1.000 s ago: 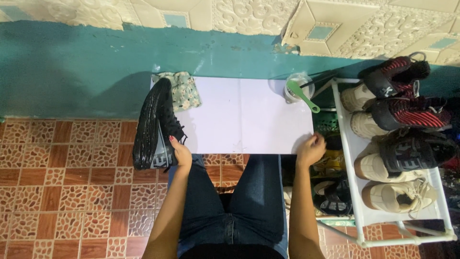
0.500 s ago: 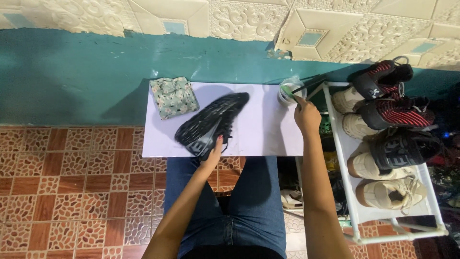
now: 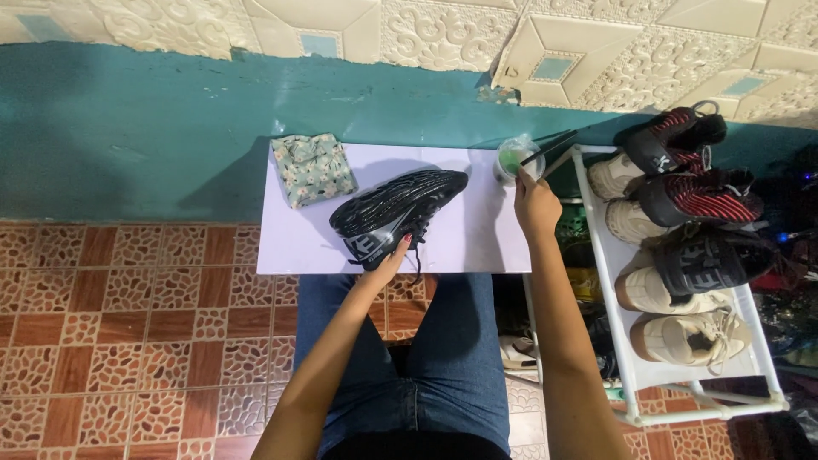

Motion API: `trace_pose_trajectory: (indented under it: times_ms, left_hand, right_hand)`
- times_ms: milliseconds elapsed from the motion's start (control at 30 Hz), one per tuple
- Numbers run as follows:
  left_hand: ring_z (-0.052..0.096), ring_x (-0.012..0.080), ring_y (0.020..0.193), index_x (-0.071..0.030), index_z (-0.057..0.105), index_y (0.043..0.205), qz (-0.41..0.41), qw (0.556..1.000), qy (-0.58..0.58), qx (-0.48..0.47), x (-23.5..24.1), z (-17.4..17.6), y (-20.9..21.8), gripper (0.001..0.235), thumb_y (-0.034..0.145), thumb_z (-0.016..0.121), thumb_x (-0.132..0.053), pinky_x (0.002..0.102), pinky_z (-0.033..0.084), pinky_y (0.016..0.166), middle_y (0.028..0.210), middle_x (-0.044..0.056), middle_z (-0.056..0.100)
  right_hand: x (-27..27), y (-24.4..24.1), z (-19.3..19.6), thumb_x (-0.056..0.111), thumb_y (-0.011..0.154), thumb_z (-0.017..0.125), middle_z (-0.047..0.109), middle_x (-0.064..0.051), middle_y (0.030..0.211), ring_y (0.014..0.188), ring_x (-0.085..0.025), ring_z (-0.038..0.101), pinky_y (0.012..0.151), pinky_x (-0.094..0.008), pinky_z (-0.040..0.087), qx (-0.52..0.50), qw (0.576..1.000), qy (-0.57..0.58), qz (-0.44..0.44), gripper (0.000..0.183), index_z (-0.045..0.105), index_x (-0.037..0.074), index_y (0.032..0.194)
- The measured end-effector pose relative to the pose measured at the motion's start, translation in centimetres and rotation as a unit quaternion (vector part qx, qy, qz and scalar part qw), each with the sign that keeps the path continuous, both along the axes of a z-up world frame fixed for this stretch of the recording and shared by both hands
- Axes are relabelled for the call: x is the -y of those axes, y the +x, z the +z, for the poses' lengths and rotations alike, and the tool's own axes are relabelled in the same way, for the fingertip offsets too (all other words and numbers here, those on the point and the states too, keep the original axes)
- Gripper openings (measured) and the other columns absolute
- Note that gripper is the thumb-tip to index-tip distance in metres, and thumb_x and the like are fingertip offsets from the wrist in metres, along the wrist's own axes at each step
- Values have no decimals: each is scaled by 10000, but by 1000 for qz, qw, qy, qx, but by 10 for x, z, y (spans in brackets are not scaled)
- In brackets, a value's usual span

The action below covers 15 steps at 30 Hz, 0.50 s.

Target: The person sits on the floor and cleans a black sneaker using a green brush and a white cleaning solution. They repeatedly dip the brush into the solution and scrub the shoe's upper, sole, and sides. A patterned cloth is moved aside to access the workspace.

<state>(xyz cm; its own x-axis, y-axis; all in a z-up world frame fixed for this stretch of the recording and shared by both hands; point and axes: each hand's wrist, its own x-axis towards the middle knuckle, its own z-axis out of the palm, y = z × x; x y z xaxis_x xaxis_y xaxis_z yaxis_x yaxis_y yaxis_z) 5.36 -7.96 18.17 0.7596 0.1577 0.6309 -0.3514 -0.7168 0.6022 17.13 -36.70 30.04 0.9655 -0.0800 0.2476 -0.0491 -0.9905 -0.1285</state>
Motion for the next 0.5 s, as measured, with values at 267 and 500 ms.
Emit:
trace_pose_trajectory:
  times_ms: [267,500]
  left_hand:
    - [612,295,1235,25,707,1145,-33,991,-91,-92,-3,-71,14,517,964,701,-459,408,415,1130,1241,173,693]
    - [642,382,1144,93,750,1039,-172,927,-307,-126,-3,-42,-8,432,855,838,-289,462,512,985,1065,256,734]
  right_hand:
    - [-4,-15,-8,273,1075,541,664,-106,917,723,-315,716,598,-441,581,48,997,52,-19,352,641,280,1412]
    - [5,-22,-39,267,1119,459,631,-99,1010,657,-332,689,566,-465,569,88,993,72,-43,413,488,310,1529]
